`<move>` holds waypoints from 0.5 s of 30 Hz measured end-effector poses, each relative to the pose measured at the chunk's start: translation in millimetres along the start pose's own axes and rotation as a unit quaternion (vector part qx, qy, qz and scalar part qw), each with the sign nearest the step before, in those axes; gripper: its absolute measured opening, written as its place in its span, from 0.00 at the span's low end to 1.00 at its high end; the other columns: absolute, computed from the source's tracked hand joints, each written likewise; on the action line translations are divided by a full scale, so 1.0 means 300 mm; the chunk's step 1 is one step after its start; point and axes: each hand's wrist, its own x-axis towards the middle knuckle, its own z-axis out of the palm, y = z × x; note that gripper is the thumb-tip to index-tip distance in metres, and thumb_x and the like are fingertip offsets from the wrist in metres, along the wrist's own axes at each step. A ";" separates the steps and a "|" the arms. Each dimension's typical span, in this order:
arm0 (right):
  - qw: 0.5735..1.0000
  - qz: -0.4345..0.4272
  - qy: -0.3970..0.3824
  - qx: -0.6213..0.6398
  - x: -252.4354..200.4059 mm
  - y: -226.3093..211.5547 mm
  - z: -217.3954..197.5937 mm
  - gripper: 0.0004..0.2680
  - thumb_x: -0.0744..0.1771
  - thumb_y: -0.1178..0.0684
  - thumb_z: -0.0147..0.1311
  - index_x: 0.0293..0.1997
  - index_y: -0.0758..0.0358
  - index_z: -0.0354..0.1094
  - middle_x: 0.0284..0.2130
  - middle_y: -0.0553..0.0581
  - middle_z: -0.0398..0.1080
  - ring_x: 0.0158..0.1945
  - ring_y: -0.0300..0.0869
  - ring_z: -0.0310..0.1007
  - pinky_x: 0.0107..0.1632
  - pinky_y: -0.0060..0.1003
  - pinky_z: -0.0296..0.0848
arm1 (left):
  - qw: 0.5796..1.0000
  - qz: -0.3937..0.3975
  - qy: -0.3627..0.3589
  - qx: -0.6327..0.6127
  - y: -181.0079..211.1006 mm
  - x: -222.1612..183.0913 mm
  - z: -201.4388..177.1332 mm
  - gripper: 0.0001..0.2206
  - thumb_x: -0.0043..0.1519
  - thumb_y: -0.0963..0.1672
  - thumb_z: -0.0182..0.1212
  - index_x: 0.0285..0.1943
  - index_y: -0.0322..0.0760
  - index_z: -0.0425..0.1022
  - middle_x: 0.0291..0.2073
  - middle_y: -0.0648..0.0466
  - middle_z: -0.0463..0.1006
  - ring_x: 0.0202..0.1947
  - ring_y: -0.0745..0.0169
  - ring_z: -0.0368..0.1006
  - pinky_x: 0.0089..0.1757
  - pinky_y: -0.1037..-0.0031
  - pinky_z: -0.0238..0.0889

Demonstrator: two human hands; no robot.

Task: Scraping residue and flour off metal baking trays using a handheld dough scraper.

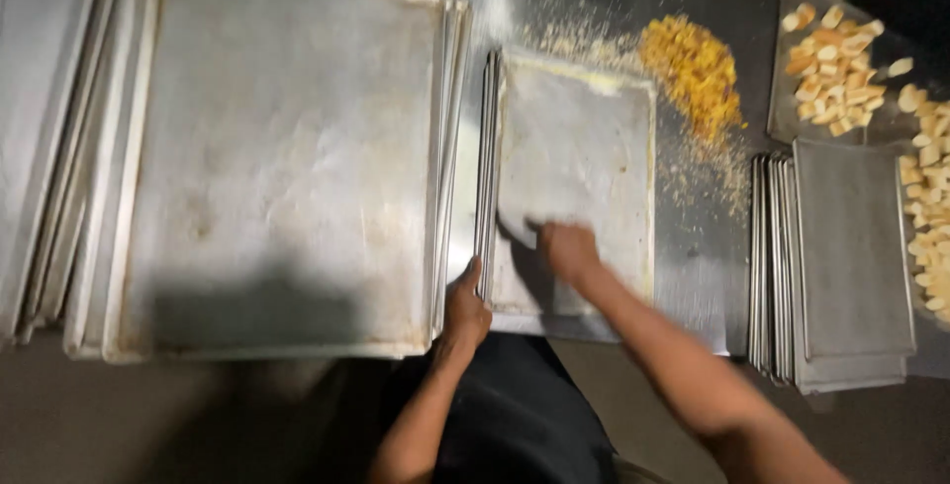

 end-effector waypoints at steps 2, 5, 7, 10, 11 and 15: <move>0.999 0.005 -0.038 0.017 -0.171 -0.056 0.046 0.18 0.62 0.53 0.51 0.59 0.47 0.73 0.34 0.63 0.77 0.31 0.57 0.79 0.30 0.54 0.74 | 0.994 0.080 0.042 0.060 0.068 0.012 -0.024 0.41 0.50 0.28 0.59 0.77 0.37 0.63 0.68 0.40 0.69 0.59 0.51 0.70 0.57 0.70 0.67; 0.997 -0.066 -0.007 0.040 -0.255 -0.079 0.086 0.22 0.61 0.57 0.50 0.63 0.56 0.69 0.43 0.66 0.77 0.41 0.56 0.79 0.36 0.51 0.77 | 0.976 -0.200 -0.082 -0.035 0.187 0.011 -0.081 0.38 0.56 0.29 0.52 0.78 0.45 0.57 0.71 0.49 0.67 0.46 0.40 0.77 0.47 0.71 0.71; 0.994 -0.099 0.022 0.025 -0.200 -0.073 0.096 0.22 0.59 0.56 0.51 0.61 0.56 0.71 0.47 0.71 0.75 0.43 0.57 0.79 0.36 0.49 0.77 | 0.999 -0.051 -0.008 0.003 0.074 -0.016 -0.036 0.38 0.50 0.28 0.56 0.74 0.35 0.60 0.69 0.40 0.66 0.67 0.51 0.66 0.58 0.77 0.63; 0.997 0.018 -0.042 0.062 0.235 0.045 -0.052 0.14 0.64 0.56 0.48 0.53 0.50 0.75 0.37 0.66 0.77 0.37 0.59 0.78 0.38 0.54 0.76 | 0.999 -0.036 0.003 -0.008 0.116 -0.020 -0.051 0.38 0.49 0.29 0.59 0.73 0.38 0.60 0.69 0.40 0.65 0.65 0.50 0.67 0.55 0.75 0.65; 0.997 0.014 -0.040 0.063 0.384 0.101 -0.072 0.14 0.64 0.56 0.48 0.53 0.50 0.75 0.37 0.66 0.77 0.37 0.59 0.78 0.38 0.54 0.76 | 0.999 -0.037 0.008 -0.007 0.151 -0.018 -0.067 0.38 0.49 0.29 0.59 0.73 0.38 0.60 0.69 0.40 0.65 0.65 0.50 0.67 0.55 0.75 0.65; 0.998 0.015 -0.051 -0.017 0.871 0.322 -0.069 0.10 0.62 0.56 0.51 0.42 0.52 0.78 0.38 0.62 0.78 0.40 0.54 0.80 0.40 0.49 0.77 | 0.986 -0.164 -0.025 0.026 0.256 -0.003 -0.115 0.38 0.54 0.31 0.58 0.75 0.52 0.60 0.62 0.46 0.74 0.44 0.52 0.75 0.45 0.72 0.71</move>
